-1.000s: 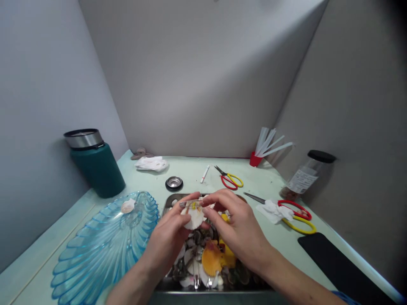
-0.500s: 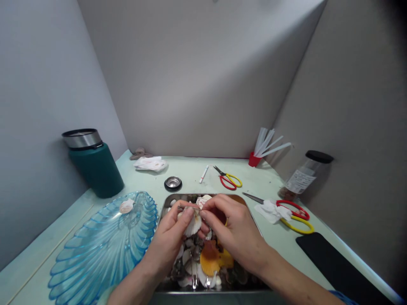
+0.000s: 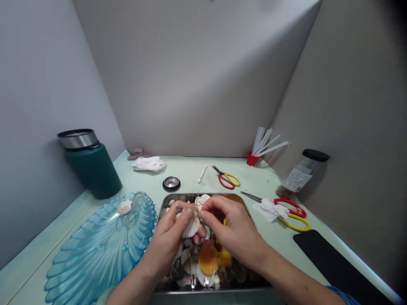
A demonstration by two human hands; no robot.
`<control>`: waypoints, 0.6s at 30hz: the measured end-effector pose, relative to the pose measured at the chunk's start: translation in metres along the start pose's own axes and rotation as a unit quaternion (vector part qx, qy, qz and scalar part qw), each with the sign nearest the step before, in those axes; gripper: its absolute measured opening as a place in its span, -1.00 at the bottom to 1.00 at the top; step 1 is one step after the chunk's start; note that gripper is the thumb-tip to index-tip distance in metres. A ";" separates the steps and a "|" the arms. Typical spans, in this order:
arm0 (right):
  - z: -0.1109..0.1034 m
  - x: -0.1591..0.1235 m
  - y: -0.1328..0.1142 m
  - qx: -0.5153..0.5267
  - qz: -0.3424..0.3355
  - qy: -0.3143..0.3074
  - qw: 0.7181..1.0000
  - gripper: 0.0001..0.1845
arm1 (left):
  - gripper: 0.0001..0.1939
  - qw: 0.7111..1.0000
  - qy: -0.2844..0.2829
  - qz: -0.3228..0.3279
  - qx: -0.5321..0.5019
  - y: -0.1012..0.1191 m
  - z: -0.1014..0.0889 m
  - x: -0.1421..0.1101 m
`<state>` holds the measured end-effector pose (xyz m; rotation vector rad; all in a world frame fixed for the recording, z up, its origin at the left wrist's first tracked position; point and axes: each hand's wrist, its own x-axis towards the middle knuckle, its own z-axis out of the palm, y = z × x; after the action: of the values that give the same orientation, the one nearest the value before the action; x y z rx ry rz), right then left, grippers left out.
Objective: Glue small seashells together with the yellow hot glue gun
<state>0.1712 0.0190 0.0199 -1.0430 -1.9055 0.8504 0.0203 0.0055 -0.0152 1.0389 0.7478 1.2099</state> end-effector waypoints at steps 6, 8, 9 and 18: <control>0.000 0.000 0.001 -0.037 0.000 0.011 0.999 -0.82 | -0.85 1.000 0.021 -0.022 -0.004 -0.001 0.001 0.000; -0.001 0.000 0.002 -0.065 -0.005 0.019 0.998 -0.84 | -0.82 0.999 0.037 -0.039 0.010 -0.002 0.002 0.000; -0.001 0.001 0.002 -0.078 -0.009 0.024 0.997 -0.85 | -0.80 0.998 0.042 -0.047 0.018 -0.002 0.002 0.000; -0.003 0.000 0.003 -0.102 -0.044 0.011 0.994 -0.86 | -0.80 0.994 0.081 -0.058 0.044 0.001 0.007 -0.001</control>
<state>0.1752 0.0210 0.0189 -1.0746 -2.0359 0.6002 0.0260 0.0027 -0.0114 0.9634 0.9829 1.1782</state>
